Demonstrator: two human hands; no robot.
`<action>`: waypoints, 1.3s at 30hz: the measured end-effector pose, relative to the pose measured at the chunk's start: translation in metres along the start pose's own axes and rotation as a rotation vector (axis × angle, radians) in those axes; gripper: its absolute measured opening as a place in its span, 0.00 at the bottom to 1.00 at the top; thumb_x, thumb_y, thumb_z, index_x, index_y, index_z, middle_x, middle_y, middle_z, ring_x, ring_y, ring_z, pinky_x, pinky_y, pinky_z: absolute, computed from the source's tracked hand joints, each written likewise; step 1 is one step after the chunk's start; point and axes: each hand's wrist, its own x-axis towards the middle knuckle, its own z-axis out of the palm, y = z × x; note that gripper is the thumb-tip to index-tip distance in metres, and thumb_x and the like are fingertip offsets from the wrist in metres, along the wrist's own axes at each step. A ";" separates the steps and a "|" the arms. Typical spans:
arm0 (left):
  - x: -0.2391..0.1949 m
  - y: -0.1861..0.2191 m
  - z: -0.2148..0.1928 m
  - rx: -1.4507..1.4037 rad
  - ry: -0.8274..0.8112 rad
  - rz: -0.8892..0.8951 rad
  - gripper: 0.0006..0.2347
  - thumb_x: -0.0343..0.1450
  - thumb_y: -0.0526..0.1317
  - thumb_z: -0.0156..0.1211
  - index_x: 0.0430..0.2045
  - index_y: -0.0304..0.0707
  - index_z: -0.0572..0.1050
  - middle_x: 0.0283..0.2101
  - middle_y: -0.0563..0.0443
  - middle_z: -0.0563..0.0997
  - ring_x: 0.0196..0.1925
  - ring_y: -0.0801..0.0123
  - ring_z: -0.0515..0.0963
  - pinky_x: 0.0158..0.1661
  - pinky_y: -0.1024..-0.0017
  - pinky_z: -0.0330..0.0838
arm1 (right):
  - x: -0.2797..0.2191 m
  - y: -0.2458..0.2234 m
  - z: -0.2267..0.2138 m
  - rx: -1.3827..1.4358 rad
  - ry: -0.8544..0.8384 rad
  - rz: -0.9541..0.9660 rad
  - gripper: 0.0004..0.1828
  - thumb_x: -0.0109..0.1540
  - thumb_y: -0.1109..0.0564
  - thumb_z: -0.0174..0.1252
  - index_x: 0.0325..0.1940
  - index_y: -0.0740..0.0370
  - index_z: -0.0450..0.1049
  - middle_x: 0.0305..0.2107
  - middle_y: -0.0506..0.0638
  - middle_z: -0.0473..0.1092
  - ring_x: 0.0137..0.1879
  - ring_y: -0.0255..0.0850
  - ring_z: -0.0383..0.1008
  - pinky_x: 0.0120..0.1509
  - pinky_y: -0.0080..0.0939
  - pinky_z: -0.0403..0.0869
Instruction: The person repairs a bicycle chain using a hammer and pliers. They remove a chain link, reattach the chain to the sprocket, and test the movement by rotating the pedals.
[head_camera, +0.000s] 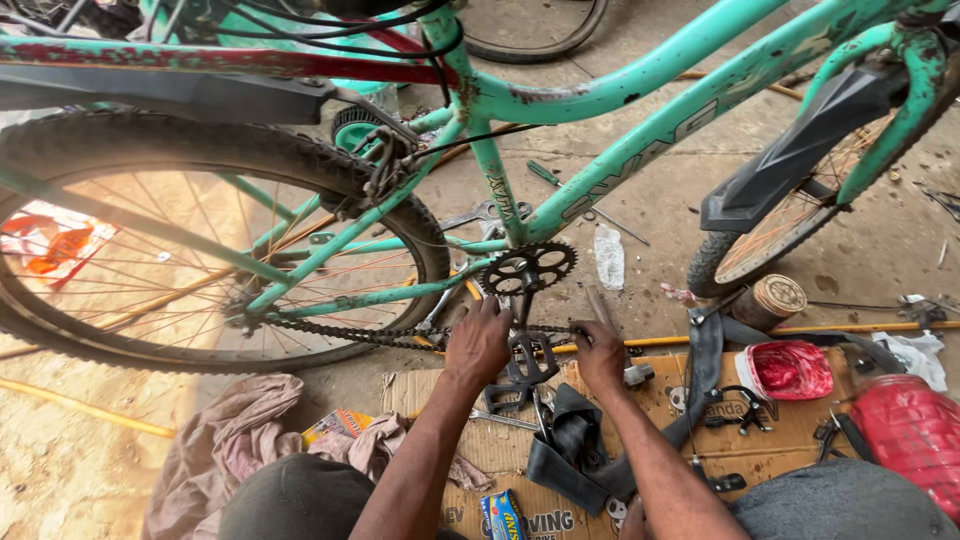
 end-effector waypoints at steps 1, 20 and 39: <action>0.003 -0.001 -0.009 0.020 0.021 -0.009 0.09 0.67 0.27 0.54 0.34 0.37 0.79 0.38 0.41 0.78 0.43 0.58 0.78 0.61 0.48 0.65 | 0.005 -0.005 0.001 0.029 0.073 -0.047 0.11 0.58 0.62 0.65 0.45 0.61 0.82 0.53 0.63 0.73 0.56 0.56 0.76 0.52 0.46 0.78; -0.016 -0.046 -0.055 -0.226 0.169 -0.371 0.09 0.66 0.38 0.64 0.35 0.36 0.80 0.40 0.39 0.80 0.42 0.45 0.81 0.42 0.51 0.73 | 0.035 0.003 0.026 -0.276 -0.431 0.390 0.12 0.65 0.51 0.60 0.43 0.59 0.83 0.40 0.57 0.77 0.44 0.52 0.78 0.50 0.54 0.74; -0.107 -0.149 -0.114 -0.040 0.091 -1.222 0.15 0.67 0.46 0.66 0.40 0.34 0.83 0.47 0.33 0.83 0.51 0.42 0.82 0.51 0.52 0.74 | 0.029 -0.136 0.076 0.466 0.135 -0.227 0.06 0.59 0.68 0.50 0.33 0.62 0.71 0.28 0.49 0.71 0.34 0.40 0.74 0.38 0.39 0.78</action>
